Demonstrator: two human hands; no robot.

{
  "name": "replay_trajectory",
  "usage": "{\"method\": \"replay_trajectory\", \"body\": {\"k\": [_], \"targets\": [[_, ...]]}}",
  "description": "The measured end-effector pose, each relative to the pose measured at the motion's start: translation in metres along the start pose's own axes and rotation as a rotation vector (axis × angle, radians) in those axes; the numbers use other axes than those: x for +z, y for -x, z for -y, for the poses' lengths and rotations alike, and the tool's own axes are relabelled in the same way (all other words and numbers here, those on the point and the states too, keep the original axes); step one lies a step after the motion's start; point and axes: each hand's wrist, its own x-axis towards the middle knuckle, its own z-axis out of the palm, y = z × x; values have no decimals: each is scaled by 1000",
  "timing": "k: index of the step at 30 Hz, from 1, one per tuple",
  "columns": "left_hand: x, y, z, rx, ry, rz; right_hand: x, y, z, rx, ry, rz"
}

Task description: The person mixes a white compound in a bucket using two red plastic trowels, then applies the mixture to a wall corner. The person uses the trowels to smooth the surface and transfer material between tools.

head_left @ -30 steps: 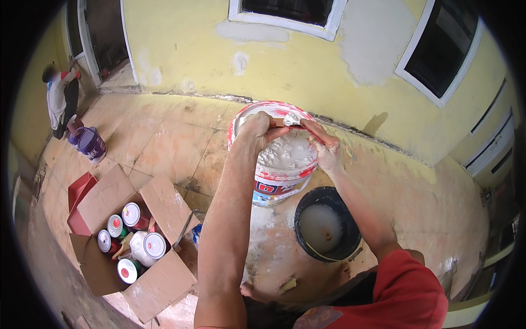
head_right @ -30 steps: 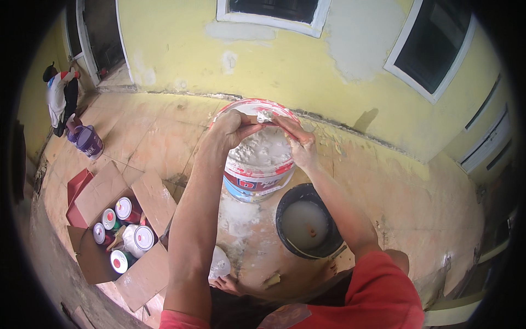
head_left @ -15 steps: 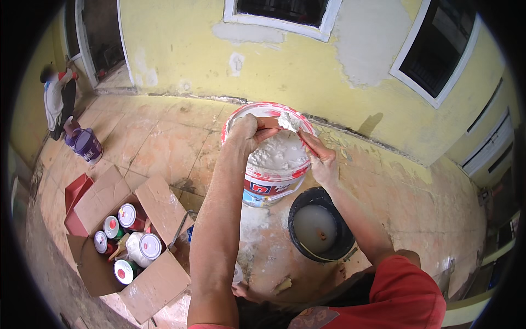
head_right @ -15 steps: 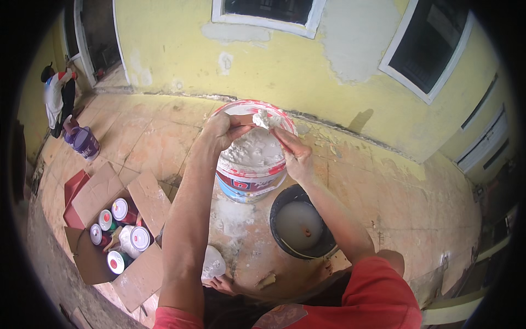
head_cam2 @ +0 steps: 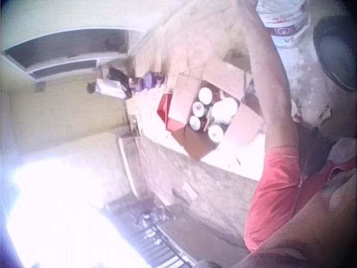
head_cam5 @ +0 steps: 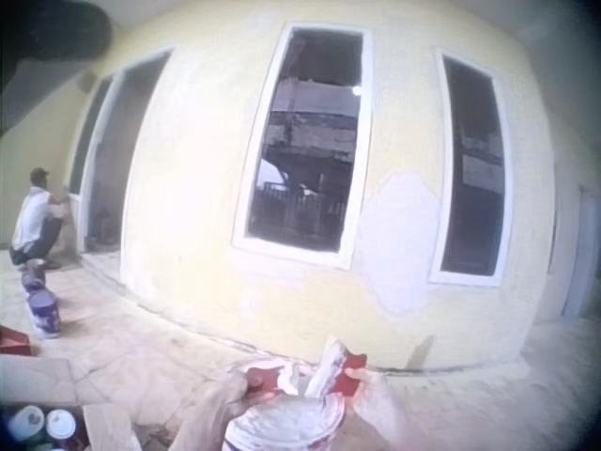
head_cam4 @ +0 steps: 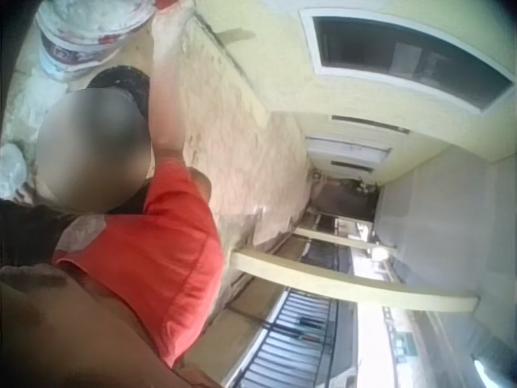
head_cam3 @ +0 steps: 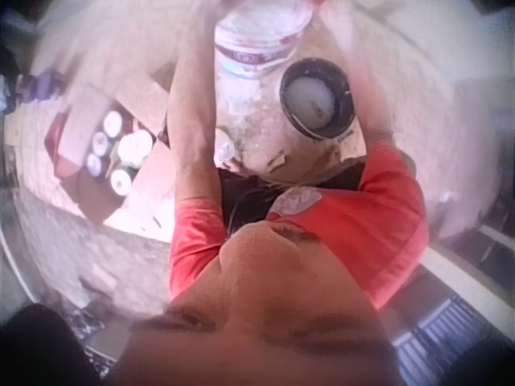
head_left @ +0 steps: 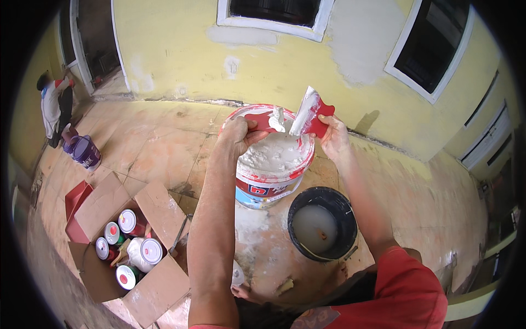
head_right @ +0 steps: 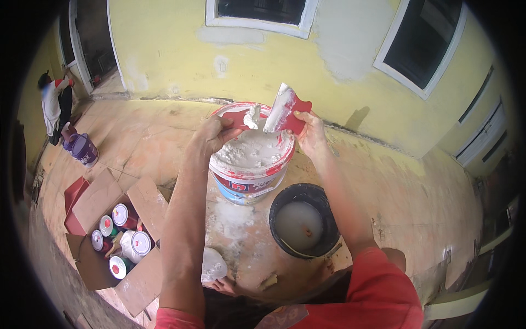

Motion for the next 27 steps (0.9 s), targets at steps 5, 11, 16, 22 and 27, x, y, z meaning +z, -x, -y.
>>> {"method": "replay_trajectory", "body": {"k": [5, 11, 16, 22, 27], "targets": [[10, -3, 9, -65, -33, 72, 17, -30, 0, 252, -131, 163], [28, 3, 10, -25, -8, 75, -7, -38, -37, 344, -10, 113], [8, 0, 7, -34, 28, 22, -2, -11, -46, 365, 71, 77], [10, -8, 3, 0, -9, 59, 4, -3, -22, 364, 210, 23], [9, -11, 3, 1, 29, 70, -6, -3, -21, 415, 240, 40]]}}
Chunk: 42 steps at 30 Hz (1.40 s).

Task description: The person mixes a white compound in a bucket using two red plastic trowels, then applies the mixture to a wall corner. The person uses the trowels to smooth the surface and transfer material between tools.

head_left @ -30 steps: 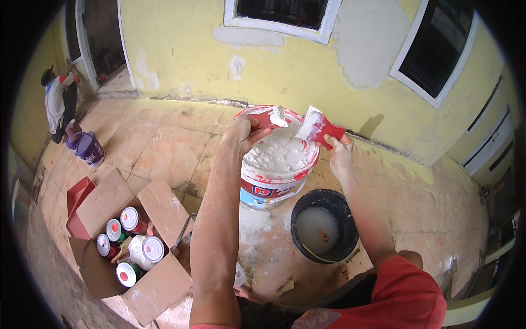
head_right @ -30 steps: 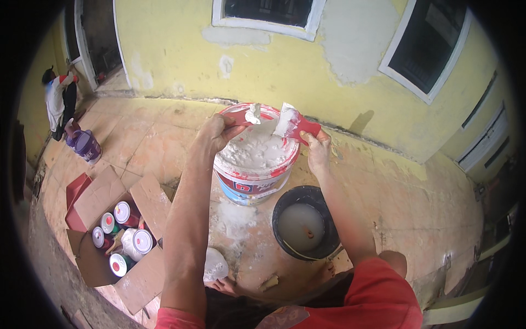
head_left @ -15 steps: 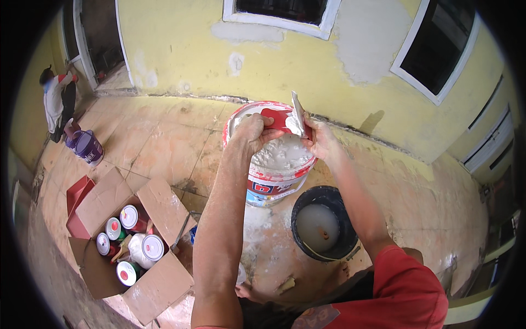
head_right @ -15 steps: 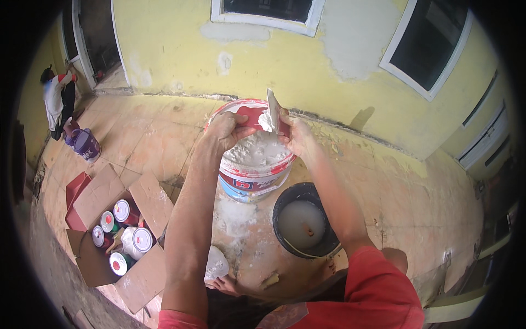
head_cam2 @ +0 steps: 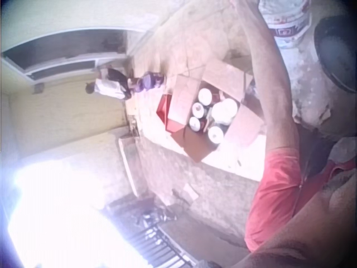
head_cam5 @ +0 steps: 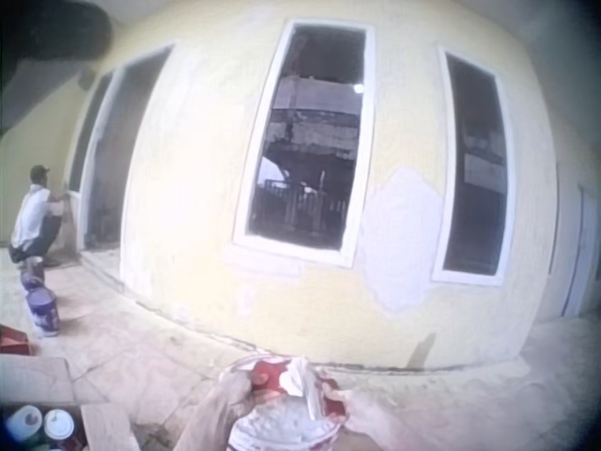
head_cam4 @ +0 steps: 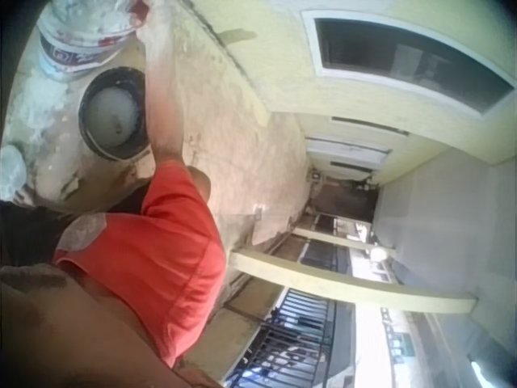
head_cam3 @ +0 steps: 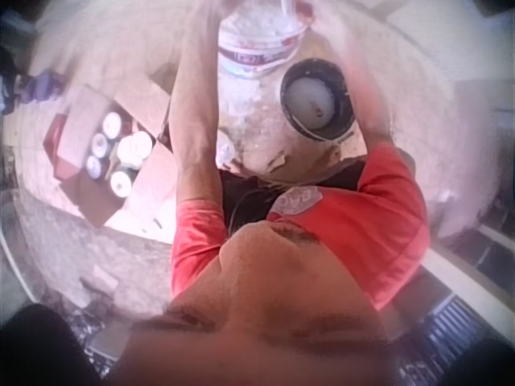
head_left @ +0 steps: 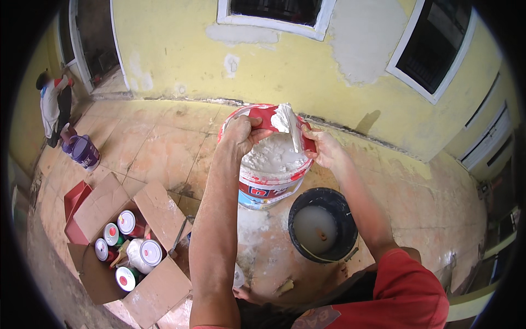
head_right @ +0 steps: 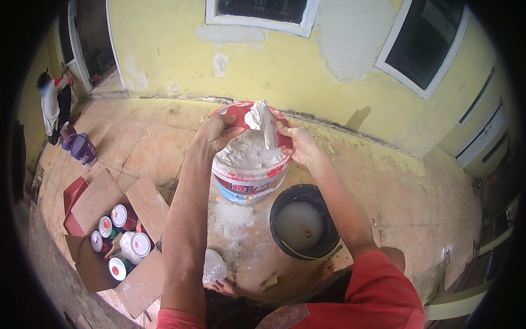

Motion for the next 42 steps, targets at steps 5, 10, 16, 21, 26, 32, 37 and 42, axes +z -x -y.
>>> {"method": "replay_trajectory", "body": {"k": [5, 10, 16, 21, 26, 32, 37, 42], "targets": [[-6, -4, 0, 24, 44, 6, -3, 15, 5, -63, 28, -44], [-4, -5, -3, 30, 97, -42, -1, 26, 14, -640, 235, -259], [3, -1, 2, 41, 94, -24, 49, 15, -8, -1029, 650, -448], [21, 3, 1, 18, 69, -64, 50, 16, -27, -962, 675, -377], [27, 6, 2, 56, 109, -26, 46, 13, -39, -1135, 822, -304], [27, 8, 5, 96, 108, -51, 52, 21, -43, -1120, 864, -317], [24, 12, 1, 84, 107, -35, 51, 17, -47, -1152, 906, -334], [29, 17, -12, 104, 130, -45, 44, 18, -56, -1059, 1002, -341]]}}
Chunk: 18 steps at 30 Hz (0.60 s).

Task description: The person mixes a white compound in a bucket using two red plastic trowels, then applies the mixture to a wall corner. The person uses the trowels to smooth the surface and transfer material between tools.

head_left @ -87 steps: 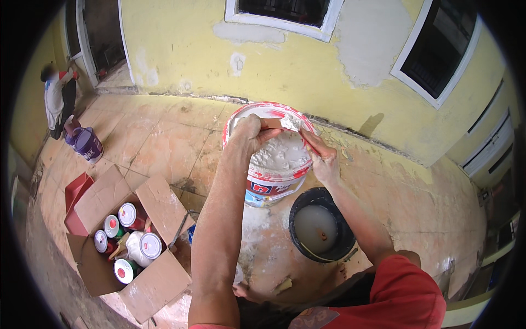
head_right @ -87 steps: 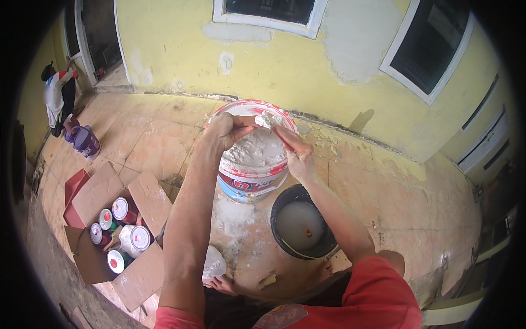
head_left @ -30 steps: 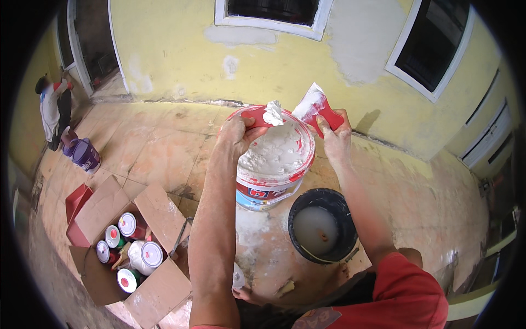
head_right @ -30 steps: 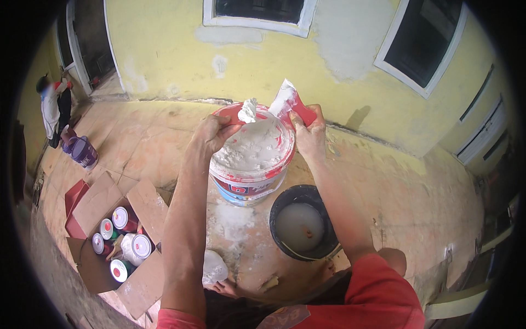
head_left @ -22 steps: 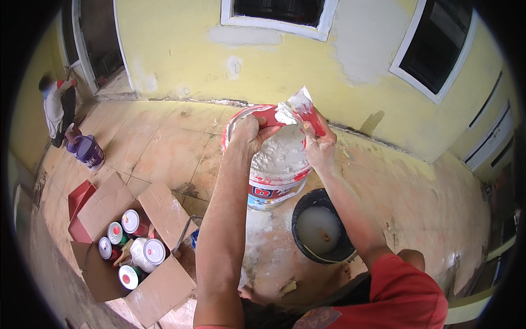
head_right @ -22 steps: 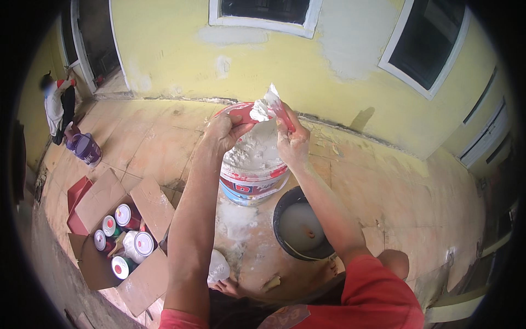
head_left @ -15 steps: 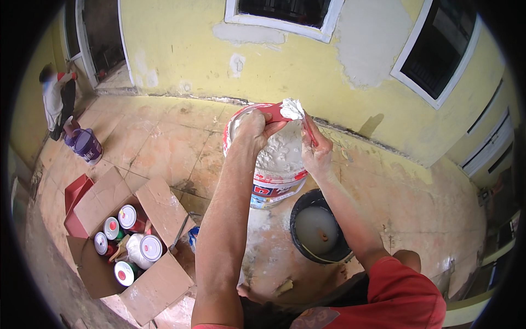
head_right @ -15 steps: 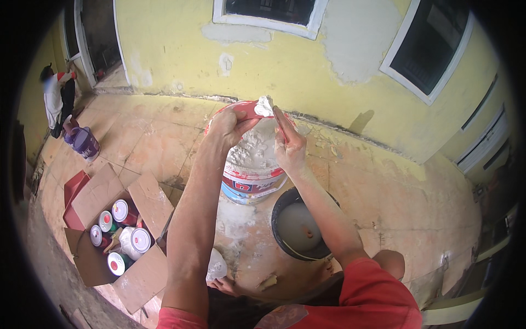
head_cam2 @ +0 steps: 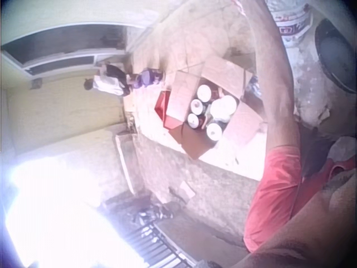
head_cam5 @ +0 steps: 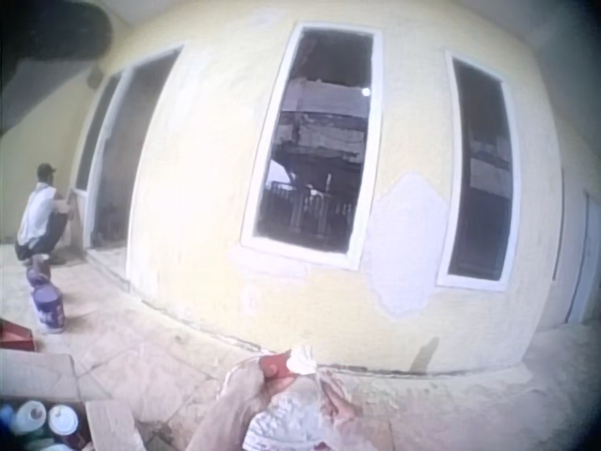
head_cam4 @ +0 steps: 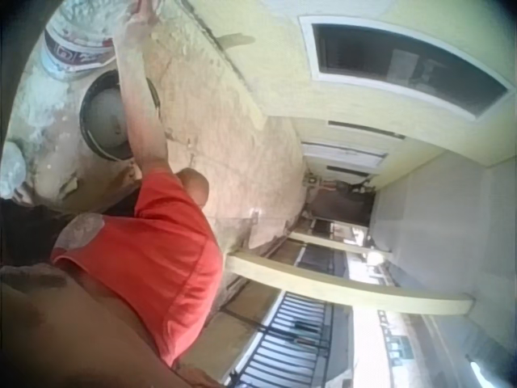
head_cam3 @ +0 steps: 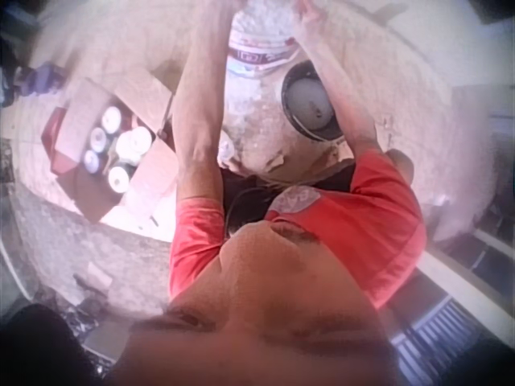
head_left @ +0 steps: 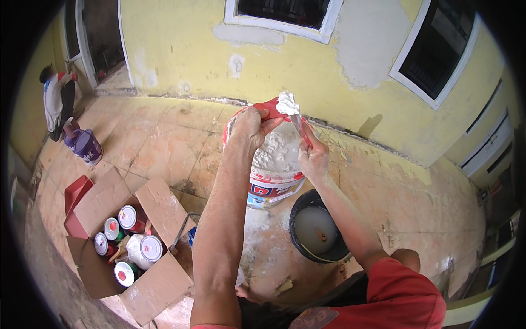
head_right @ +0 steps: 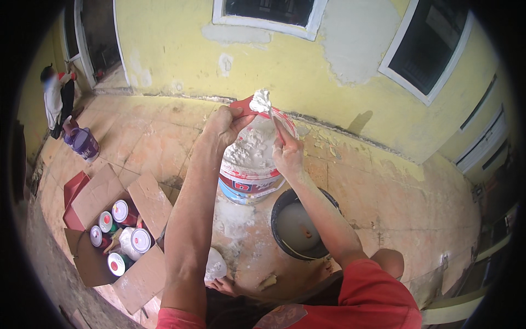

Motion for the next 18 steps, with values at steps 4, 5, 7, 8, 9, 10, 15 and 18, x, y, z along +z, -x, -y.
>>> {"method": "replay_trajectory", "body": {"k": [4, 5, 7, 8, 9, 10, 15, 18], "targets": [[32, 15, -20, 70, -54, 71, -2, -1, 0, 14, 55, -31], [36, 18, -23, 86, -79, 63, -7, -4, 1, 82, 45, -29], [38, 20, -23, 147, -143, 13, -23, -12, 7, 216, 26, -25], [35, 21, -21, 179, -189, -27, -28, -12, 8, 162, 82, -54], [30, 22, -18, 210, -235, -67, -33, -11, 8, 108, 139, -83], [23, 22, -20, 248, -288, -116, -34, -12, 14, 53, 181, -112], [14, 9, -3, 261, -392, -148, -60, 6, 69, -141, 482, 18], [9, 4, -1, 222, -454, -111, -44, 6, 88, -117, 498, 115]]}}
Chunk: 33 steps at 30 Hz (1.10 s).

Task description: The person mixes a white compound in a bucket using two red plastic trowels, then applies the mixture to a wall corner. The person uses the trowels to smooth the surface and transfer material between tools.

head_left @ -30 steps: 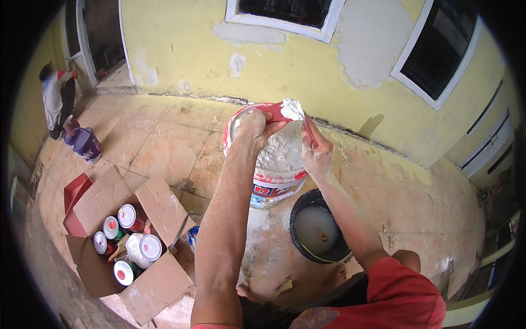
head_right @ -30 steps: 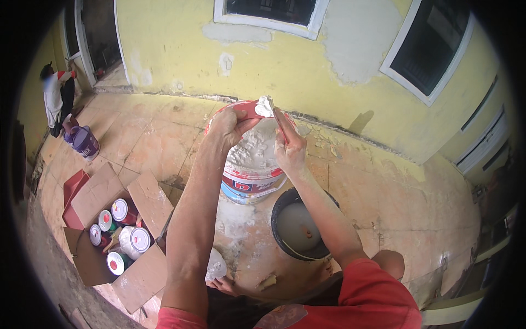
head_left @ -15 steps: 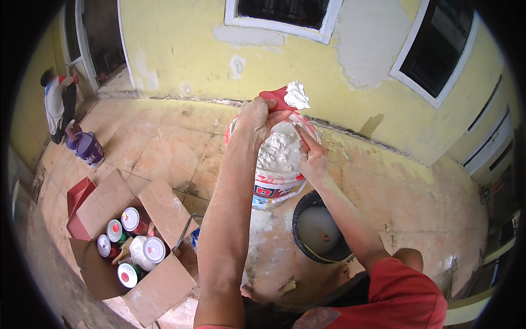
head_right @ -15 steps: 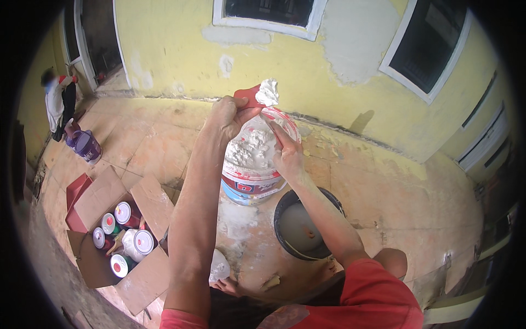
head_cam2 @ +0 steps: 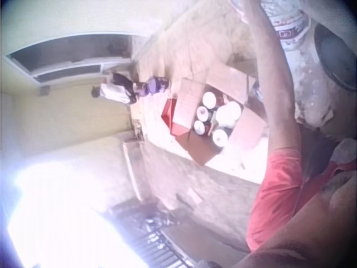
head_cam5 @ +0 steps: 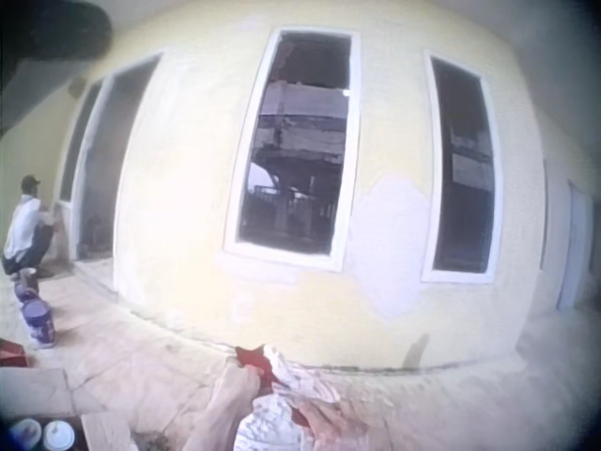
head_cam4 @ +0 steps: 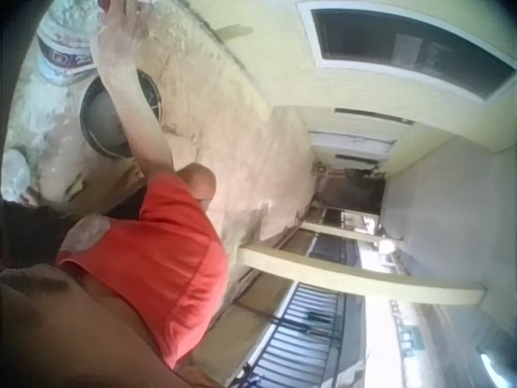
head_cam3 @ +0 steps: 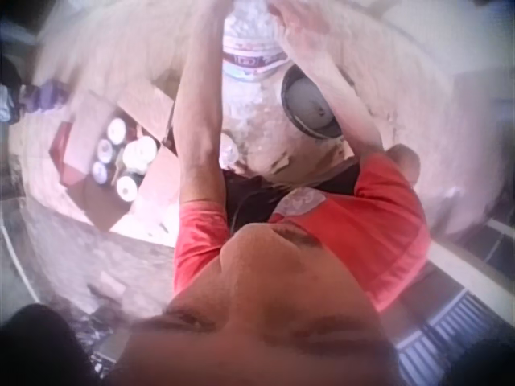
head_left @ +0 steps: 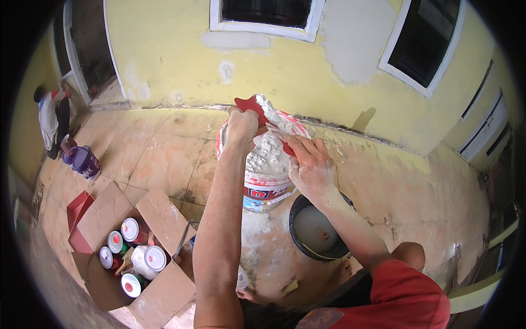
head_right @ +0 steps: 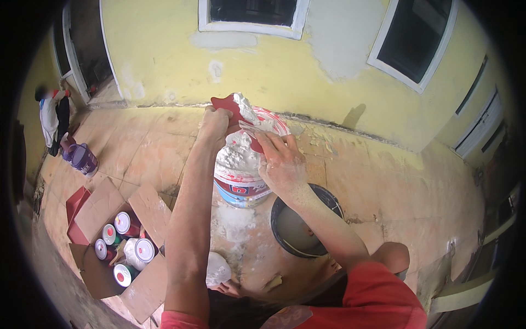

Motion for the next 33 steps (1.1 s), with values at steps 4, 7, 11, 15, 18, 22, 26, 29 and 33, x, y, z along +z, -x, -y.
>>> {"method": "replay_trajectory", "body": {"k": [4, 7, 11, 15, 18, 22, 26, 29, 33], "targets": [[4, 11, -4, -30, 11, 101, 11, -18, 2, -9, 28, 9], [-3, 12, -3, -26, -10, 216, 15, -36, 0, 25, 59, 45], [-18, 11, 0, -35, -78, 222, 23, -66, -3, 198, 57, 293], [-22, 21, -13, -60, -129, 244, 38, -93, -40, 405, 45, 458], [-45, 7, -10, -104, -230, 182, 43, -96, -65, 417, 85, 422], [-64, 7, -12, -51, -223, -30, 46, -89, -91, 250, -6, 483], [-81, 0, -16, -38, -232, -76, -1, -90, -95, -29, -92, 601], [-88, 1, -20, -59, -212, -74, -23, -83, -111, -288, -92, 784], [-92, 2, -27, -54, -194, -88, -30, -91, -124, -457, -90, 874]]}}
